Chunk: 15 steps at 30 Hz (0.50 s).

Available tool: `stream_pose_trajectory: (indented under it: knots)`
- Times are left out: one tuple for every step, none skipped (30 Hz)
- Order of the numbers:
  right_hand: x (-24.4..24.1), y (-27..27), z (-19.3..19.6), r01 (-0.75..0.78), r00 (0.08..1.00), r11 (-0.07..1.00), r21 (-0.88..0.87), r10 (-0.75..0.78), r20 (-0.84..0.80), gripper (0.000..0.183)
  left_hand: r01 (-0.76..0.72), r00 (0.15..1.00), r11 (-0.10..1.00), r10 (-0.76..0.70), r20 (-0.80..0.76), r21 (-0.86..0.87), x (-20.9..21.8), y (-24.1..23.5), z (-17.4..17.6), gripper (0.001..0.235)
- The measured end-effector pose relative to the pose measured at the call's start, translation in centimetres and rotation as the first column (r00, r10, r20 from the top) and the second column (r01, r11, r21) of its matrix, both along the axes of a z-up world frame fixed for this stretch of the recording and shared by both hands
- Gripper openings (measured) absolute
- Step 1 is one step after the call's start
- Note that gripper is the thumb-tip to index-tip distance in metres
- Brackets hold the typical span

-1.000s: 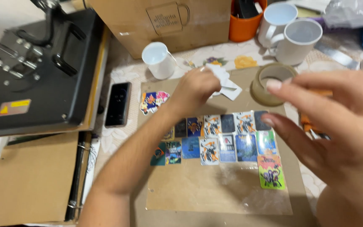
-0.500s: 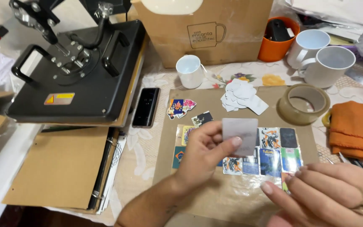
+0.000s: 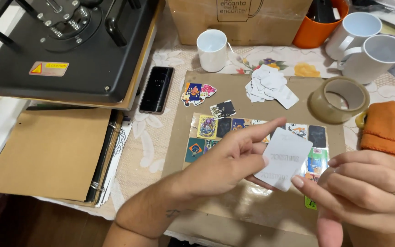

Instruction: Organizing and preparing various stickers by peeling off their backings and arranging them on a sheet for further processing.

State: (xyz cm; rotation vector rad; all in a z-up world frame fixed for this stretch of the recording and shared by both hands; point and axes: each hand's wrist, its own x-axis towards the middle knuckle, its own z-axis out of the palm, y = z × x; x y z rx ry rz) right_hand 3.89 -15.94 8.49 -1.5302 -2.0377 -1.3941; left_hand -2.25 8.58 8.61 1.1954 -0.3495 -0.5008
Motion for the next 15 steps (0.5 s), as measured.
stream_pose_trajectory:
  knots:
    - [0.1, 0.1, -0.5, 0.001, 1.0, 0.999, 0.049, -0.001, -0.011, 0.072, 0.02, 1.0, 0.999, -0.02, -0.014, -0.028, 0.0, 0.0, -0.2, 0.071]
    - [0.0, 0.2, -0.8, 0.001, 1.0, 0.999, 0.047, -0.001, -0.01, 0.072, 0.02, 1.0, 0.999, -0.02, -0.013, -0.03, -0.1, 0.0, 0.2, 0.071]
    - [-0.1, 0.4, -1.1, 0.023, 0.999, 0.997, 0.075, -0.02, -0.045, 0.073, 0.02, 1.0, 1.0, -0.02, 0.001, -0.004, -0.2, 0.0, 0.5, 0.072]
    - [-0.2, 0.6, -1.4, 0.043, 0.996, 0.994, 0.102, -0.035, -0.083, 0.074, 0.016, 1.0, 1.0, -0.017, 0.014, 0.023, -0.5, 0.1, 0.9, 0.072]
    - [-0.2, 0.3, -1.1, 0.04, 0.996, 0.994, 0.101, -0.032, -0.083, 0.074, 0.013, 1.0, 1.0, -0.014, 0.013, 0.021, -0.6, 0.1, 1.1, 0.072]
    - [-0.2, 0.1, -0.8, 0.067, 0.996, 0.998, 0.007, -0.067, -0.057, 0.072, 0.02, 1.0, 0.998, -0.02, 0.014, 0.055, -0.7, 0.2, 1.4, 0.073]
    - [-0.3, -0.2, -0.5, 0.096, 0.995, 0.992, -0.086, -0.099, -0.028, 0.072, 0.026, 1.0, 0.996, -0.027, 0.015, 0.089, -0.8, 0.2, 1.8, 0.073]
    - [-0.3, 0.1, -0.7, 0.097, 0.995, 0.992, -0.086, -0.099, -0.028, 0.072, 0.026, 0.999, 0.996, -0.028, 0.015, 0.089, -0.9, 0.3, 2.0, 0.073]
    - [-0.3, 0.3, -0.9, 0.101, 0.994, 0.994, -0.04, -0.102, -0.029, 0.07, 0.025, 0.999, 0.995, -0.027, 0.018, 0.097, -0.9, 0.3, 2.2, 0.073]
    - [-0.4, 0.6, -1.1, 0.107, 0.994, 0.994, 0.007, -0.107, -0.03, 0.067, 0.026, 0.999, 0.994, -0.028, 0.02, 0.105, -1.0, 0.2, 2.5, 0.073]
    - [-0.5, 0.6, -1.3, 0.109, 0.994, 0.994, 0.008, -0.109, -0.03, 0.067, 0.028, 0.999, 0.994, -0.03, 0.02, 0.105, -1.0, 0.3, 2.7, 0.073]
    - [-0.6, 0.7, -1.4, 0.151, 0.987, 0.989, 0.011, -0.15, -0.06, 0.068, 0.009, 0.999, 0.988, -0.017, 0.046, 0.156, -1.0, 0.3, 2.9, 0.07]
    - [-0.7, 0.7, -1.5, 0.192, 0.978, 0.981, 0.014, -0.19, -0.089, 0.069, -0.01, 0.997, 0.979, -0.005, 0.074, 0.205, -1.1, 0.3, 3.2, 0.068]
    - [-0.7, 1.2, -1.9, 0.194, 0.978, 0.981, 0.015, -0.192, -0.088, 0.069, -0.009, 0.997, 0.978, -0.007, 0.075, 0.207, -1.1, 0.4, 3.2, 0.068]
    - [-0.7, 1.6, -2.3, 0.189, 0.972, 0.977, 0.094, -0.173, -0.161, 0.068, -0.011, 0.998, 0.984, 0.001, 0.059, 0.176, -1.2, 0.4, 3.2, 0.069]
